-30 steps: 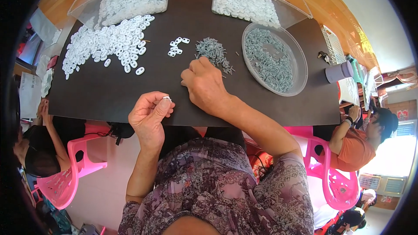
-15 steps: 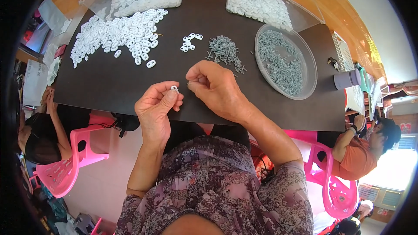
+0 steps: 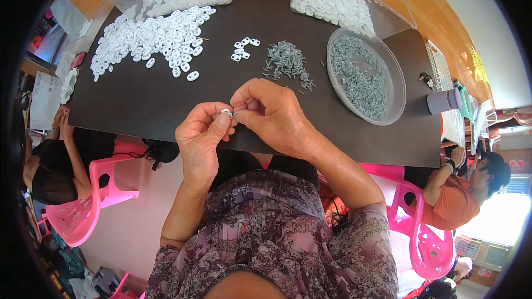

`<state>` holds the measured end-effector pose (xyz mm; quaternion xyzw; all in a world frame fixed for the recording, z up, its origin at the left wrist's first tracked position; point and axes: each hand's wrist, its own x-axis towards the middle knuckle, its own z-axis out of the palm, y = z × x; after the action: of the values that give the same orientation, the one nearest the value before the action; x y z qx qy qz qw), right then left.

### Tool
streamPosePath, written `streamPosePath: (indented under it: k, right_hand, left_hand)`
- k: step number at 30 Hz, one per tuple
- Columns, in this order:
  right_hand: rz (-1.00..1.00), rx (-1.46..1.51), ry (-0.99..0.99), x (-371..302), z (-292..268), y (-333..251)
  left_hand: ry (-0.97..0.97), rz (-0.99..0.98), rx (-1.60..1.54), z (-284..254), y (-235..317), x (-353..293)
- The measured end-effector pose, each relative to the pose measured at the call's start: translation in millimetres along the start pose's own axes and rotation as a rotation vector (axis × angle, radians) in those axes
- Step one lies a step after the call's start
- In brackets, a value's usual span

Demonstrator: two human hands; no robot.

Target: Manually assembling small white plastic components with metal clips using a thin wire tool.

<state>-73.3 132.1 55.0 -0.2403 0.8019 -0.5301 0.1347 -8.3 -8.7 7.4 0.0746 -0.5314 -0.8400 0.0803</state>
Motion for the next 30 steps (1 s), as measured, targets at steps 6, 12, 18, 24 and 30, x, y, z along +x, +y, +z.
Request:
streamPosePath:
  k: [6, 12, 18, 24, 30]
  right_hand:
    - [-0.001, 0.011, -0.012, 0, 2, -4]
    - [0.005, 0.021, -0.021, 3, 3, -2]
    - [0.034, 0.08, -0.054, 4, 3, -3]
    - [0.073, 0.093, -0.047, 4, 3, 2]
    - [0.099, 0.176, 0.001, 6, 13, 7]
  left_hand:
    - [0.003, 0.039, 0.005, -1, 1, -3]
    - [-0.003, 0.013, 0.017, -3, 2, 1]
    - [0.001, 0.034, 0.017, -4, -1, -2]
    - [0.019, 0.107, 0.057, -2, -6, -3]
    - [0.09, 0.221, 0.252, -4, -13, -2]
